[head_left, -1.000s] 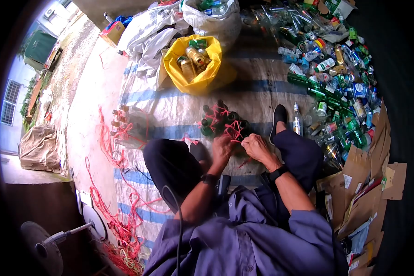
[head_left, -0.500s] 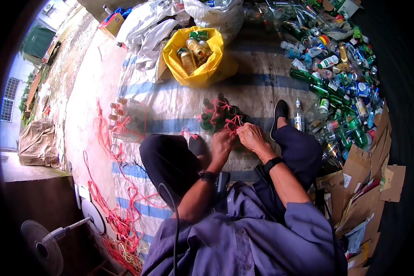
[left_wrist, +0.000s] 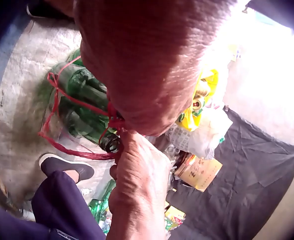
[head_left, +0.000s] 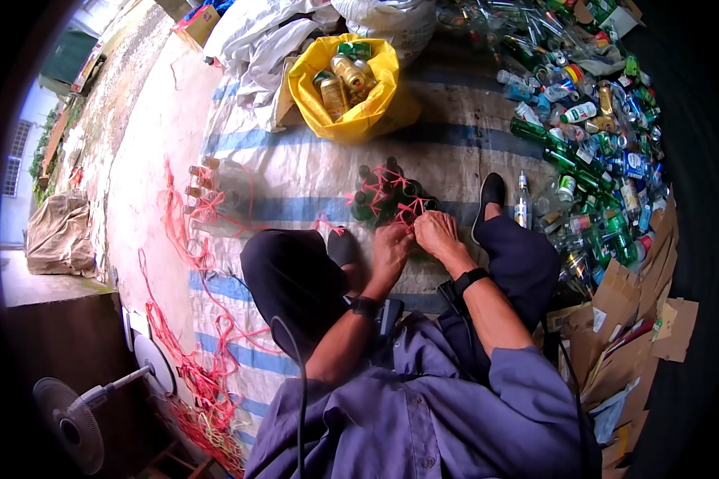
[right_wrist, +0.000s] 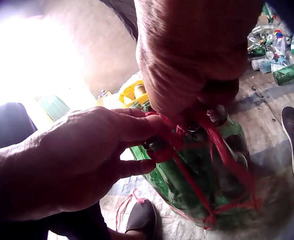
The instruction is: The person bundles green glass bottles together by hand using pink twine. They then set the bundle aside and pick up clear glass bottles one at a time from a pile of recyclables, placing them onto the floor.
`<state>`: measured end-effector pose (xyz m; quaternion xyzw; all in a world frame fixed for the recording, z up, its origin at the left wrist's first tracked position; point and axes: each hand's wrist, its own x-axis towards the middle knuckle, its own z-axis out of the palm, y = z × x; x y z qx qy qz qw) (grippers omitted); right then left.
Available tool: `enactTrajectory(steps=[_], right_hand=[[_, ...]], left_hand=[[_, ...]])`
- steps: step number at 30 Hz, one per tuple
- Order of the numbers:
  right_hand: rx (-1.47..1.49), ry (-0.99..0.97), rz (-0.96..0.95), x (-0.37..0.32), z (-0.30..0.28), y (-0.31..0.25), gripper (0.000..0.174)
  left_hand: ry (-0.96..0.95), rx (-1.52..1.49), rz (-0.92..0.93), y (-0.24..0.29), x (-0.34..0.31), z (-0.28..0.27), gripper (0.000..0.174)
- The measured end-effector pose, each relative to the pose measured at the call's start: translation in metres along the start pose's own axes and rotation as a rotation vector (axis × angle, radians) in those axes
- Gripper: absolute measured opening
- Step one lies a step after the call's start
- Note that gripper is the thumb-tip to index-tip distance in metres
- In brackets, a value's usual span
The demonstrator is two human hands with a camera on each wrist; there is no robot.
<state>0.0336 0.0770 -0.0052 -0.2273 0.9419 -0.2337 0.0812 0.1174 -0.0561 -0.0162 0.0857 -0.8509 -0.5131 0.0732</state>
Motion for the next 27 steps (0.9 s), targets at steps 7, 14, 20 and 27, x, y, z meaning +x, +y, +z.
enactTrajectory(steps=[7,14,20,27], right_hand=[[0.028,0.048,0.137,0.002,0.009,-0.002,0.024],[0.117,0.115,0.231,0.007,0.013,-0.003,0.019],[0.081,0.081,0.323,0.008,0.007,-0.008,0.019],[0.011,0.047,0.378,0.009,0.0,-0.017,0.017]], left_hand=[[0.057,0.023,0.046,0.002,-0.001,0.004,0.021],[0.156,0.085,0.08,0.004,-0.001,0.009,0.018],[0.157,0.061,0.011,0.004,-0.003,0.01,0.019],[0.14,0.045,-0.037,0.003,0.001,0.007,0.02]])
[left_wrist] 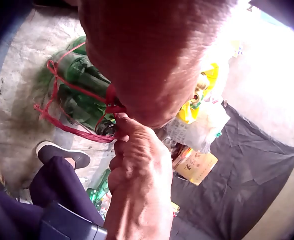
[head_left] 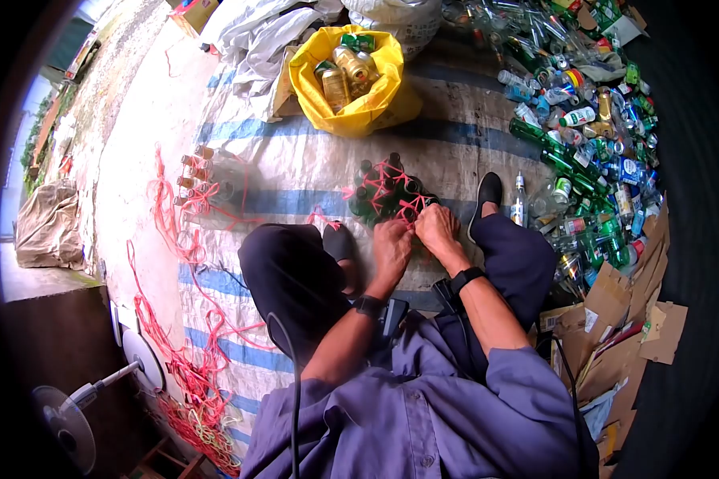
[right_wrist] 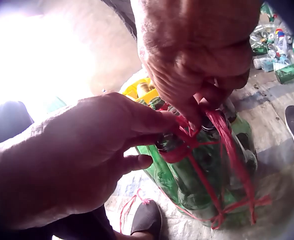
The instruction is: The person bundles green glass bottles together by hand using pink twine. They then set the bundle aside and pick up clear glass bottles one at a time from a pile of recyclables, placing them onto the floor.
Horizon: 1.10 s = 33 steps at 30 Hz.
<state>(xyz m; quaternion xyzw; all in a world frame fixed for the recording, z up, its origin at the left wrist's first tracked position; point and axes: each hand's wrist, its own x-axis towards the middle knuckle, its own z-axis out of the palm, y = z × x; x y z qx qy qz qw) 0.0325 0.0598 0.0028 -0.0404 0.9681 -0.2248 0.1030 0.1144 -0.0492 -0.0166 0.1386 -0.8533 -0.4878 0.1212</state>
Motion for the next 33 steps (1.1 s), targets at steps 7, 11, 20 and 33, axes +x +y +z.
enactTrajectory(steps=[7,11,20,33], right_hand=[[-0.101,0.064,-0.134,-0.003,0.009,-0.002,0.012],[-0.163,0.032,-0.159,-0.003,0.008,-0.004,0.012],[-0.247,-0.024,-0.144,-0.002,0.001,-0.015,0.014],[-0.173,-0.196,-0.086,0.01,-0.012,-0.028,0.025]], left_hand=[[0.075,-0.008,0.058,-0.006,0.001,0.007,0.01],[0.156,0.006,0.095,-0.006,-0.001,0.009,0.009],[0.079,-0.053,-0.006,-0.006,-0.002,0.008,0.013],[0.096,-0.028,-0.007,-0.004,-0.002,0.002,0.012]])
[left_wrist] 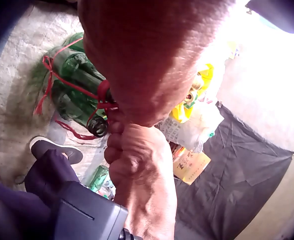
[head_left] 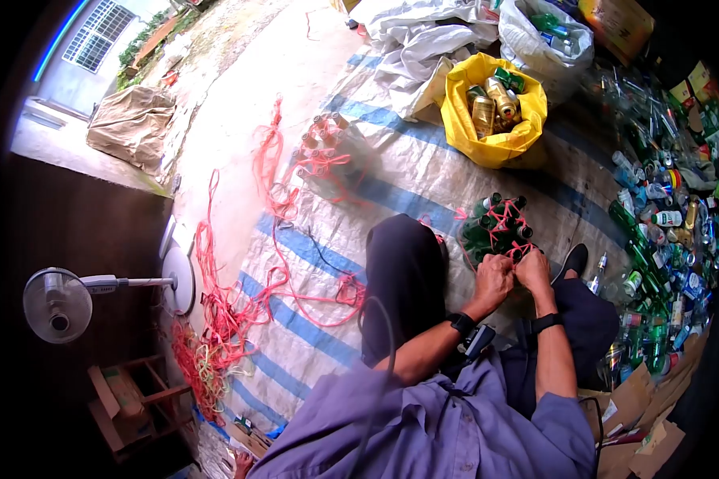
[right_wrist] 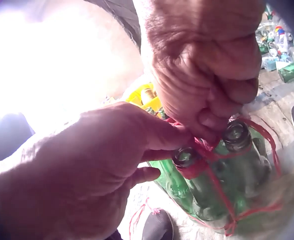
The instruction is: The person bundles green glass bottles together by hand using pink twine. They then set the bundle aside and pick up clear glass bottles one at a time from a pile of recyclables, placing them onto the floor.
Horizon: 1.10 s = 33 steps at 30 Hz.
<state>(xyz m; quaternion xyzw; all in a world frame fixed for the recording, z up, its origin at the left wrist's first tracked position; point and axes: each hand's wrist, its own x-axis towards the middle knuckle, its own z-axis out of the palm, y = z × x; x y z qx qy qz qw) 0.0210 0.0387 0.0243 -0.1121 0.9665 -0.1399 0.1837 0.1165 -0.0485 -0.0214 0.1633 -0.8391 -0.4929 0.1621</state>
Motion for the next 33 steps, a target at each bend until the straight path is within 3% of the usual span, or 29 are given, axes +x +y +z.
enactTrajectory(steps=[6,10,13,15,16,18,19,21,25,27,28,30,32,33], right_hand=[[0.156,-0.1,-0.009,0.009,0.008,0.012,0.023],[0.168,-0.034,-0.038,0.016,0.027,0.028,0.021],[0.245,-0.044,-0.123,0.031,0.054,0.056,0.019],[0.202,-0.015,-0.362,0.039,0.072,0.074,0.017],[0.201,-0.016,-0.36,0.037,0.07,0.073,0.017],[0.482,-0.128,-0.112,0.029,0.06,0.062,0.022],[0.48,-0.13,-0.112,0.021,0.048,0.05,0.022],[0.598,-0.277,0.078,0.009,0.031,0.032,0.029],[0.641,-0.314,0.106,0.014,0.05,0.043,0.028],[0.857,-0.554,0.278,0.015,0.049,0.05,0.024],[0.9,-0.58,0.296,0.018,0.06,0.06,0.026],[1.452,-0.719,0.433,0.021,0.079,0.085,0.031],[1.519,-0.846,0.466,0.024,0.072,0.089,0.033],[1.566,-0.804,0.509,0.02,0.07,0.086,0.032]], left_hand=[[0.041,0.011,-0.007,0.002,-0.001,-0.005,0.011],[0.015,0.0,-0.042,-0.001,-0.001,-0.001,0.011],[-0.027,-0.01,-0.099,0.001,-0.001,-0.003,0.011],[-0.027,-0.012,-0.094,-0.001,-0.001,-0.003,0.011],[-0.028,-0.014,-0.087,-0.002,-0.001,-0.002,0.012],[-0.029,-0.016,-0.095,-0.002,-0.001,-0.002,0.011],[-0.028,-0.017,-0.101,-0.002,-0.002,-0.002,0.011],[-0.006,-0.034,-0.1,-0.005,-0.003,0.001,0.01],[0.059,-0.1,-0.087,-0.01,-0.005,0.006,0.006],[0.062,-0.095,-0.088,-0.008,-0.008,0.005,0.006],[0.081,-0.076,-0.085,-0.006,-0.006,0.003,0.006],[0.076,-0.072,-0.077,-0.009,-0.006,0.004,0.007],[0.021,-0.051,-0.123,-0.005,-0.005,0.0,0.01],[0.013,-0.069,-0.124,-0.005,-0.004,-0.002,0.01]])
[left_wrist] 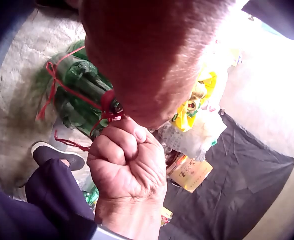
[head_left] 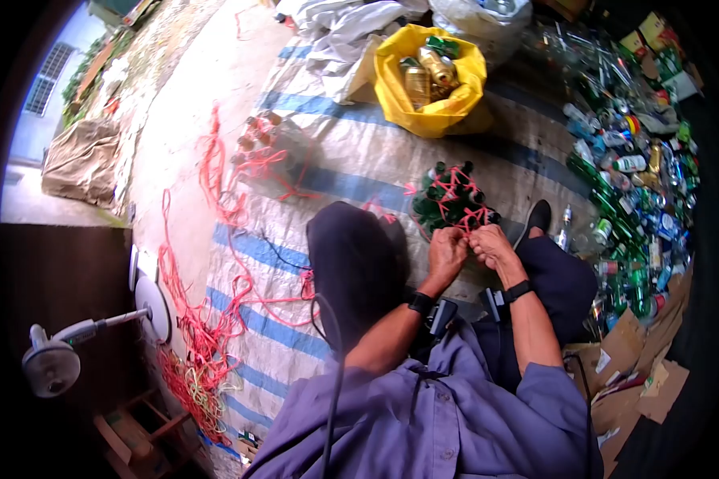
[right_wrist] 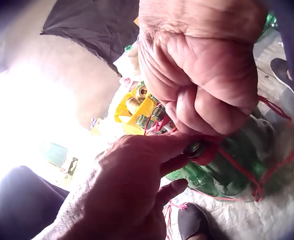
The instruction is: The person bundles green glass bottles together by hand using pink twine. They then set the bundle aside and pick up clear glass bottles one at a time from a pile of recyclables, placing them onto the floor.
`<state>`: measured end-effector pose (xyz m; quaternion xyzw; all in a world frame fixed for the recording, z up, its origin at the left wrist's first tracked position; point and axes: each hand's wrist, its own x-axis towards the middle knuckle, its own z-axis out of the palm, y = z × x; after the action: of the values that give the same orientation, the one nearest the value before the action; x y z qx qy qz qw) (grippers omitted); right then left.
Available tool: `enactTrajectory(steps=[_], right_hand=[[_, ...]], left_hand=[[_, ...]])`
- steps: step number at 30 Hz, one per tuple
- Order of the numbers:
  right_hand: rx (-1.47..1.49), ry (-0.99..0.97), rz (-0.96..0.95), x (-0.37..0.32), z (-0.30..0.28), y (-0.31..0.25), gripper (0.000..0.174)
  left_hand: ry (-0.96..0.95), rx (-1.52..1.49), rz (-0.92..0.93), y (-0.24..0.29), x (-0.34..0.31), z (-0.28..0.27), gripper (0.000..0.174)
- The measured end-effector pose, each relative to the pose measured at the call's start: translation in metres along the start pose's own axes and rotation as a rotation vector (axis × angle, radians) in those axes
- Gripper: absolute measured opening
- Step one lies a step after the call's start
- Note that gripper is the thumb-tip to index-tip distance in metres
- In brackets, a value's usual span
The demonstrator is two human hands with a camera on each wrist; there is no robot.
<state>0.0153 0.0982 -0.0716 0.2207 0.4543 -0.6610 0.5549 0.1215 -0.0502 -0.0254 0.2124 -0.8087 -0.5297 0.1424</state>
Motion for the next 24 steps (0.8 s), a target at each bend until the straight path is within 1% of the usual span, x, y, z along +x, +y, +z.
enactTrajectory(steps=[1,3,4,6,7,9,10,12,14,15,16,18,19,20,21,22,24], right_hand=[[-0.012,-0.025,-0.012,0.001,-0.002,0.001,0.03],[0.123,-0.089,0.07,0.004,-0.003,0.0,0.028],[0.129,-0.081,0.067,0.003,-0.004,0.001,0.028],[0.166,-0.108,0.07,0.002,-0.002,0.001,0.022],[0.17,-0.105,0.069,0.001,0.0,0.001,0.022],[0.062,-0.012,0.029,0.0,0.007,0.001,0.017],[0.064,-0.01,0.03,-0.008,0.018,-0.003,0.017],[-0.069,0.111,-0.007,-0.027,0.038,-0.012,0.014],[-0.111,0.146,-0.027,-0.036,0.05,-0.015,0.014],[-0.156,0.178,-0.048,-0.037,0.05,-0.015,0.015],[-0.157,0.181,-0.047,-0.038,0.048,-0.017,0.015],[0.116,0.082,0.086,-0.039,0.046,-0.02,0.017],[0.116,0.086,0.087,-0.039,0.045,-0.02,0.017],[0.039,0.114,0.045,-0.038,0.044,-0.019,0.018],[-0.038,0.143,0.003,-0.038,0.047,-0.018,0.018],[-0.038,0.144,0.004,-0.039,0.048,-0.017,0.018],[-0.098,0.195,-0.078,-0.042,0.052,-0.016,0.019]], left_hand=[[-0.022,0.003,-0.005,0.003,0.001,-0.003,0.01],[-0.005,-0.029,-0.029,0.002,0.002,-0.001,0.011],[-0.014,-0.032,-0.03,-0.001,0.001,0.001,0.011],[-0.096,-0.156,-0.197,-0.005,0.004,0.002,0.012],[-0.101,-0.156,-0.198,-0.006,0.005,0.0,0.012],[-0.128,-0.151,-0.201,-0.006,0.005,-0.001,0.011],[-0.11,-0.203,-0.197,-0.01,0.005,0.001,0.012],[-0.118,-0.221,-0.213,-0.014,0.005,0.004,0.012],[-0.127,-0.242,-0.226,-0.014,0.008,0.003,0.011],[-0.169,-0.294,-0.264,-0.015,0.009,0.002,0.009],[-0.211,-0.345,-0.302,-0.015,0.011,0.0,0.007],[-0.234,-0.388,-0.304,-0.014,0.014,-0.004,0.006],[-0.257,-0.429,-0.304,-0.012,0.015,-0.007,0.004],[-0.272,-0.497,-0.361,-0.009,0.014,-0.009,0.004],[-0.273,-0.498,-0.363,-0.009,0.013,-0.009,0.004],[-0.265,-0.52,-0.369,-0.009,0.014,-0.009,0.004],[-0.258,-0.544,-0.375,-0.006,0.014,-0.011,0.005]])
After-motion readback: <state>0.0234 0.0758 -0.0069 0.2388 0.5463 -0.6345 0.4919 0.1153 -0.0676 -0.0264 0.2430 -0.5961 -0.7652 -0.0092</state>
